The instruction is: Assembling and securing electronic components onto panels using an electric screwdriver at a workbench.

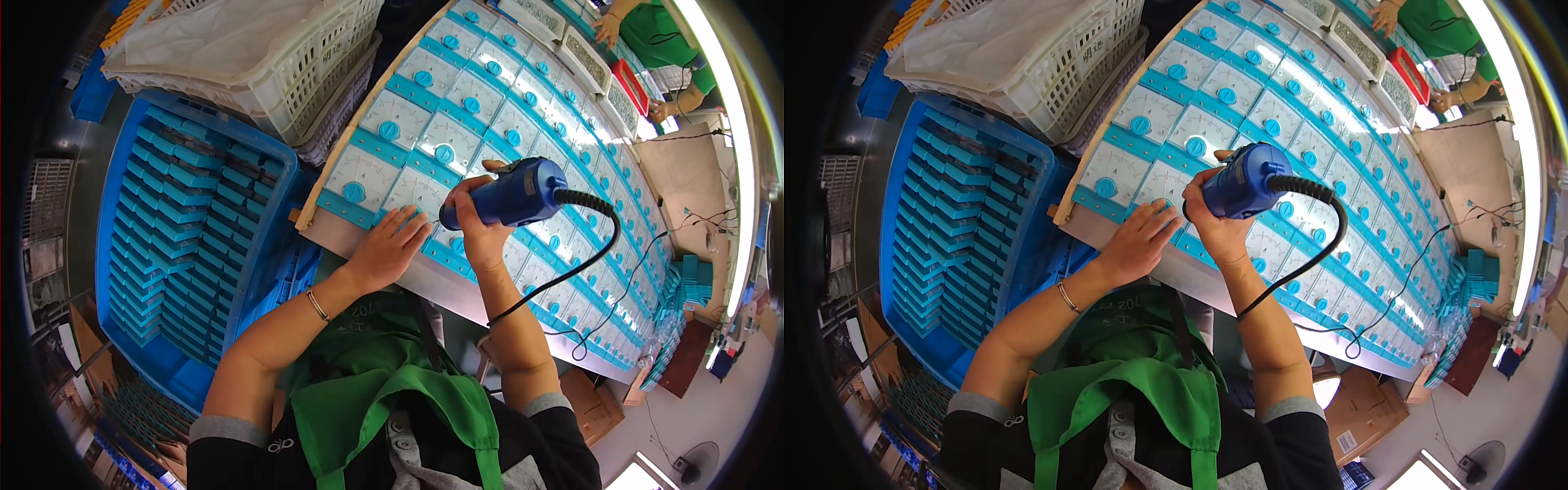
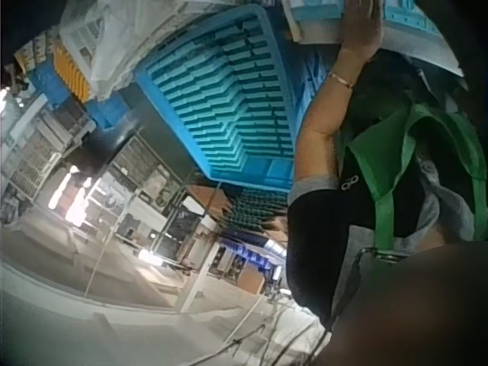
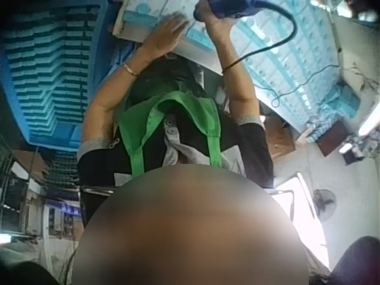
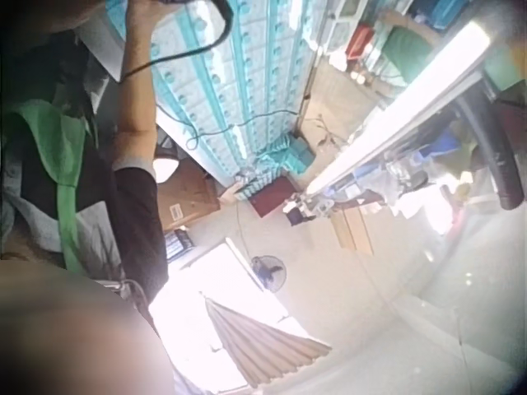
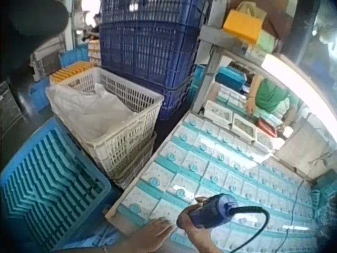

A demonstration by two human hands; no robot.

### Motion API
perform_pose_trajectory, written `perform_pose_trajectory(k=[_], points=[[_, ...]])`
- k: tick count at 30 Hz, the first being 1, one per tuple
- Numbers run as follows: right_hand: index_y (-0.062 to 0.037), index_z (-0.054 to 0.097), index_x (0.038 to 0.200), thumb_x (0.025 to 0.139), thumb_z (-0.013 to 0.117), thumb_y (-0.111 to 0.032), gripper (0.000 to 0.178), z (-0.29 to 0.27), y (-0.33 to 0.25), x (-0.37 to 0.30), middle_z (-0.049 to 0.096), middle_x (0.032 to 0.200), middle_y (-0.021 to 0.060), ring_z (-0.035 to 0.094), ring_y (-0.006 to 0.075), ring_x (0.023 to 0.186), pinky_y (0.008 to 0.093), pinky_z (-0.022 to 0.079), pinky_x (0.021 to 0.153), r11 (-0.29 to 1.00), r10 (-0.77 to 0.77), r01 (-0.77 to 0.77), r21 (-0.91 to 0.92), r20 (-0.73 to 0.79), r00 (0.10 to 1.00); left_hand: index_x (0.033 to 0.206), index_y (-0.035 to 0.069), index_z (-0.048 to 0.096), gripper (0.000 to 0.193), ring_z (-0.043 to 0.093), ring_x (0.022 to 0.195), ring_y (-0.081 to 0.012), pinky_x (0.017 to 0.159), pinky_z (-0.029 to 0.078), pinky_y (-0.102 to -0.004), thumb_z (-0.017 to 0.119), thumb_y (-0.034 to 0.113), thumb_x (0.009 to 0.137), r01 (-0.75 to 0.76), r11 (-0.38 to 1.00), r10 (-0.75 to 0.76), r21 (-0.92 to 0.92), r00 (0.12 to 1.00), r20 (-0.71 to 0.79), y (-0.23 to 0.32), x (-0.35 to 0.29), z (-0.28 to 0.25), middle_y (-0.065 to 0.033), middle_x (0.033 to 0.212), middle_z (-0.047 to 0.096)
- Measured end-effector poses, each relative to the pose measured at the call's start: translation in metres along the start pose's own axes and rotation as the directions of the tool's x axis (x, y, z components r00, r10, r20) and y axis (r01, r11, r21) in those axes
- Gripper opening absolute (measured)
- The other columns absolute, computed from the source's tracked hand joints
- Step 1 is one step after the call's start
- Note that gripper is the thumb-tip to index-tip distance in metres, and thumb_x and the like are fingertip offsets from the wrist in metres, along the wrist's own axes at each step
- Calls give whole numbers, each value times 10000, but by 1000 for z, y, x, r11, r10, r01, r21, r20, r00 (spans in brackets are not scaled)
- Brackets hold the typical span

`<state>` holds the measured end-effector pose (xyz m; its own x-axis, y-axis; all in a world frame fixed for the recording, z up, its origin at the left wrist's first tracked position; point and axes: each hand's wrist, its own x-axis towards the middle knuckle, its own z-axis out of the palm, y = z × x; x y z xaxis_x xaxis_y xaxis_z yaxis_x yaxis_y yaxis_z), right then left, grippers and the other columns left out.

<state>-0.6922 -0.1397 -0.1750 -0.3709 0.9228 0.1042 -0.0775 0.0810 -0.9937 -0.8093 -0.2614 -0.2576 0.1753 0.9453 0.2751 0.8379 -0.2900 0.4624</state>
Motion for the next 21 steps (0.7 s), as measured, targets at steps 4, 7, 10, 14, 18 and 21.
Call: perform_pose_trajectory(k=[4, 7, 10, 14, 18, 21], points=[[15, 429, 1204, 739, 672, 26, 525, 28, -13, 6, 592, 765, 29, 569, 95, 685, 229, 476, 651, 986, -23, 33, 164, -61, 998, 1255, 7, 522, 431, 414, 1283, -362, 1081, 328, -492, 543, 69, 830, 6, 999, -7, 32, 1000, 9, 4, 0, 0, -165, 1324, 453], [5, 423, 1226, 743, 669, 31, 543, 42, -9, 13, 602, 800, 34, 574, 99, 688, 241, 481, 623, 992, 23, -23, 127, 1, 1000, 1257, 4, 523, 433, 412, 1275, -357, 1082, 318, -486, 550, 84, 832, 26, 999, -28, 43, 999, 34, 8, 3, -2, -159, 1325, 451], [7, 433, 1240, 737, 688, 32, 565, 56, -5, 16, 609, 817, 33, 580, 105, 681, 247, 482, 600, 977, 13, -18, 213, 27, 1000, 1257, 12, 525, 430, 415, 1264, -353, 1082, 314, -484, 553, 96, 836, 17, 999, -19, 46, 999, 34, 6, 2, 1, -154, 1316, 453], [2, 421, 1260, 735, 688, 40, 590, 59, 6, 19, 608, 816, 37, 579, 103, 679, 248, 483, 596, 988, 3, -11, 153, 56, 998, 1245, 25, 536, 418, 409, 1266, -339, 1081, 318, -476, 560, 108, 837, 5, 999, -5, 46, 1000, 4, 4, 1, 2, -150, 1303, 459], [-10, 407, 1248, 734, 686, 52, 588, 58, 10, 19, 601, 818, 37, 576, 104, 686, 254, 486, 608, 990, 18, -33, 140, 102, 995, 1207, 31, 559, 384, 411, 1261, -326, 1083, 318, -467, 566, 121, 834, 2, 999, -2, 53, 1000, 0, 3, 2, -1, -144, 1304, 461], [-15, 405, 1232, 730, 686, 57, 580, 58, 10, 11, 598, 818, 32, 571, 104, 682, 253, 485, 608, 992, 4, -30, 121, 207, 978, 1194, 39, 565, 368, 413, 1259, -327, 1082, 320, -465, 562, 119, 835, 13, 1000, -13, 1, 999, 30, 2, -2, -1, -140, 1293, 473]])
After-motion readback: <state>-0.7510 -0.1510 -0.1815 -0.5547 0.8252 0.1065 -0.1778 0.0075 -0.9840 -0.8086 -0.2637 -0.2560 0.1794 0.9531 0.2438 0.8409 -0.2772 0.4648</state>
